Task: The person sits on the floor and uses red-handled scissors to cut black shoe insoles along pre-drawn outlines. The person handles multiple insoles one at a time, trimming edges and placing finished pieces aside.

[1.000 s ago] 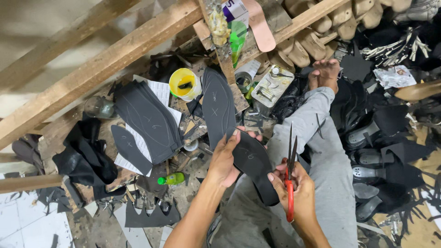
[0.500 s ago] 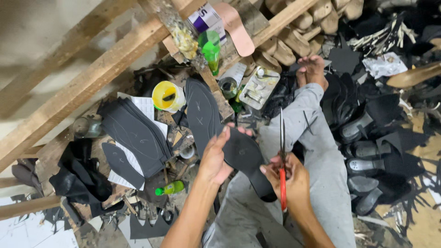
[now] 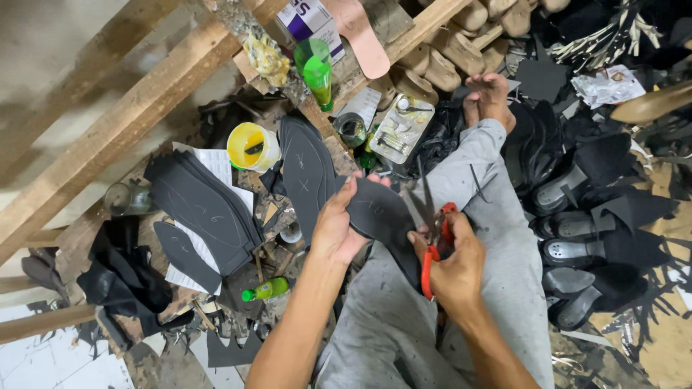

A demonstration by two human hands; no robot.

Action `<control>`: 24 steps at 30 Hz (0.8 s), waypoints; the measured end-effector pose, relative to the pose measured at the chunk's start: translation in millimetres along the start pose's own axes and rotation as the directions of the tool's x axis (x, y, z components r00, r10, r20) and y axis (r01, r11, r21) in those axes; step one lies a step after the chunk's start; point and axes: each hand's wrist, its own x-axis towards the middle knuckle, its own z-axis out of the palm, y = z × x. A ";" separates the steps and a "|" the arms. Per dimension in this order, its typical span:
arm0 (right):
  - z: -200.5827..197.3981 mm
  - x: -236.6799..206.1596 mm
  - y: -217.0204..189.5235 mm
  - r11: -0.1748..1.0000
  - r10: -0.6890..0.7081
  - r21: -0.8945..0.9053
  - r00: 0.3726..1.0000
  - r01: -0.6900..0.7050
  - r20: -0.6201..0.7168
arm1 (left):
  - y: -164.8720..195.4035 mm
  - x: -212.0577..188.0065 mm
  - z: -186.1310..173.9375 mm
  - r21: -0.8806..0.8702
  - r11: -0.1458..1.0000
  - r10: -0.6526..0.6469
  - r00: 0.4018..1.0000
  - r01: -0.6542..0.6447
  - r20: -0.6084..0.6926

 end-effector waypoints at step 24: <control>-41.4 -151.1 -90.0 0.829 -0.558 -0.162 0.804 0.535 -0.206 | -15.8 -178.7 46.0 -0.084 0.985 0.173 0.880 -0.152 0.443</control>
